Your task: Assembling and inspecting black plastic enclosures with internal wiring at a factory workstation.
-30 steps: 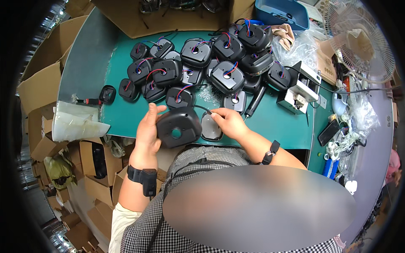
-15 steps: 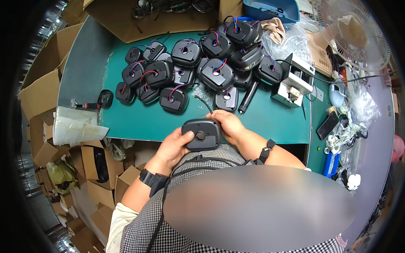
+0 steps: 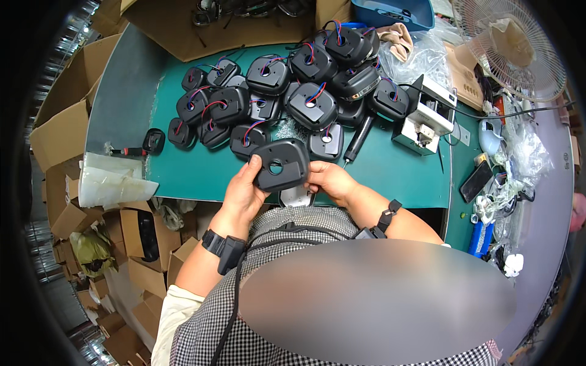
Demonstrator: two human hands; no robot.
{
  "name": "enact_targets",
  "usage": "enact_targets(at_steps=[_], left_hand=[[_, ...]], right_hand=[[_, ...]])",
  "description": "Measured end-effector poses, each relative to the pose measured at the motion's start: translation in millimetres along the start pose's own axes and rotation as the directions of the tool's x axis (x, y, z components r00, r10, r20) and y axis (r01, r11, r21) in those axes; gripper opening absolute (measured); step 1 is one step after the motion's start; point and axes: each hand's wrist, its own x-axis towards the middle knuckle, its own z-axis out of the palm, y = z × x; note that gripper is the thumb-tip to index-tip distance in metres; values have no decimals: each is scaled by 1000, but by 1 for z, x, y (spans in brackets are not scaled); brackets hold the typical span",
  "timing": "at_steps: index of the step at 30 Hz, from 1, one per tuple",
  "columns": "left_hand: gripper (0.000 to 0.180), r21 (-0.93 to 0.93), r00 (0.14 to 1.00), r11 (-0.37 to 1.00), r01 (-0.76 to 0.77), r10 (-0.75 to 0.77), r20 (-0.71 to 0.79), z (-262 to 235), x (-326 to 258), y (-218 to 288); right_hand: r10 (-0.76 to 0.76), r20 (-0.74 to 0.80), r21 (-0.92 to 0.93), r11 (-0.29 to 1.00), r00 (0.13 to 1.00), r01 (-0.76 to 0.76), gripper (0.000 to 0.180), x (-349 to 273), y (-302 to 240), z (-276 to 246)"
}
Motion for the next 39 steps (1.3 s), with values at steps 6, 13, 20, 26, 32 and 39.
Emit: enact_targets(at_steps=[6,13,20,26,32,39], left_hand=[[40,-74,1000,997,10,-10,4,-1,5,-6],[46,-134,998,990,54,-51,21,-2,4,-8],[44,-145,994,985,93,-84,62,-2,1,-13],[35,-129,978,970,208,-204,47,-11,3,-26],[33,-131,971,962,238,-235,36,-20,3,-38],[33,-67,976,976,209,-203,85,-20,6,-45]], right_hand=[[-17,62,62,998,998,13,10,1,1,-12],[46,108,82,995,993,-55,14,1,-5,-15],[47,217,125,989,975,-75,16,1,-7,-11],[91,108,59,994,990,-97,27,4,-7,-1],[-28,-175,136,989,984,53,38,4,-8,-23],[-549,512,-837,-147,661,527,43,-23,-51,31]])
